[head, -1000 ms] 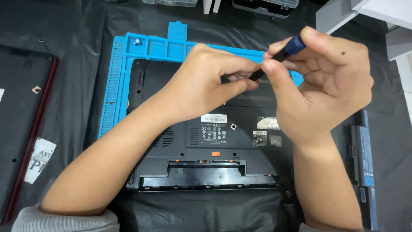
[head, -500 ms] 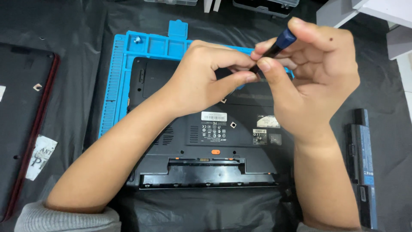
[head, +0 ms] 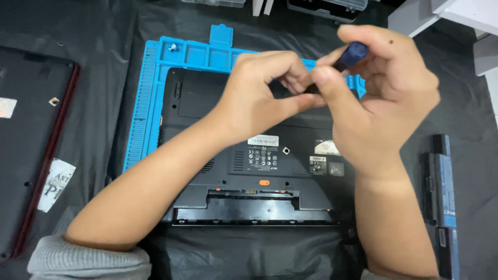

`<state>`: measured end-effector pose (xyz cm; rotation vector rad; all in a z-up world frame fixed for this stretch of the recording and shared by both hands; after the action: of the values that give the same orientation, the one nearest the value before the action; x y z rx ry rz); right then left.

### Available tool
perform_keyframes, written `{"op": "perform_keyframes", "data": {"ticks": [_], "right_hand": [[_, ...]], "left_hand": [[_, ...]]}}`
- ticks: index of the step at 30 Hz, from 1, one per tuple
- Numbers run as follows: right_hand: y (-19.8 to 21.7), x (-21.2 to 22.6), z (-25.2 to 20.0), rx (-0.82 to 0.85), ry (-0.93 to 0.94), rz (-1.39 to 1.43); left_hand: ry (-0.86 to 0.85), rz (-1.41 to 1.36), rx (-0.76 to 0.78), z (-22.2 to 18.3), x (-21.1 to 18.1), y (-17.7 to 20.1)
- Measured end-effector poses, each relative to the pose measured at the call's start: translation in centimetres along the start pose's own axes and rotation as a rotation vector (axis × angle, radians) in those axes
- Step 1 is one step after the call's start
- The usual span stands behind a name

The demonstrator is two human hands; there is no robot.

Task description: Unscrewing and removing the back cover and battery of a laptop.

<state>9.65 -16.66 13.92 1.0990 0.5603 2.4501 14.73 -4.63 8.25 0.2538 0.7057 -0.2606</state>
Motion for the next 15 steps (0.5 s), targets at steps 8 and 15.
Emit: {"op": "perform_keyframes", "data": {"ticks": [8, 15], "right_hand": [[1.0, 0.4, 0.0, -0.046, 0.083, -0.141], [0.1, 0.7, 0.3, 0.022, 0.045, 0.132]], "left_hand": [[-0.091, 0.034, 0.079, -1.0, 1.1, -0.8], [0.029, -0.091, 0.08, -1.1, 2.4, -0.9]]}}
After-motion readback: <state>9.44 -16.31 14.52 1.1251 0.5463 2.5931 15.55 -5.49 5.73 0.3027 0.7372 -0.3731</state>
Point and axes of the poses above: each hand's wrist, its own z-axis towards the middle knuckle, its own y-axis out of the back of the hand, x = y × z, the point moved 10 cm from there along z, towards the middle knuckle, and after that the axes turned 6 degrees about -y, right-handed, at the moved point
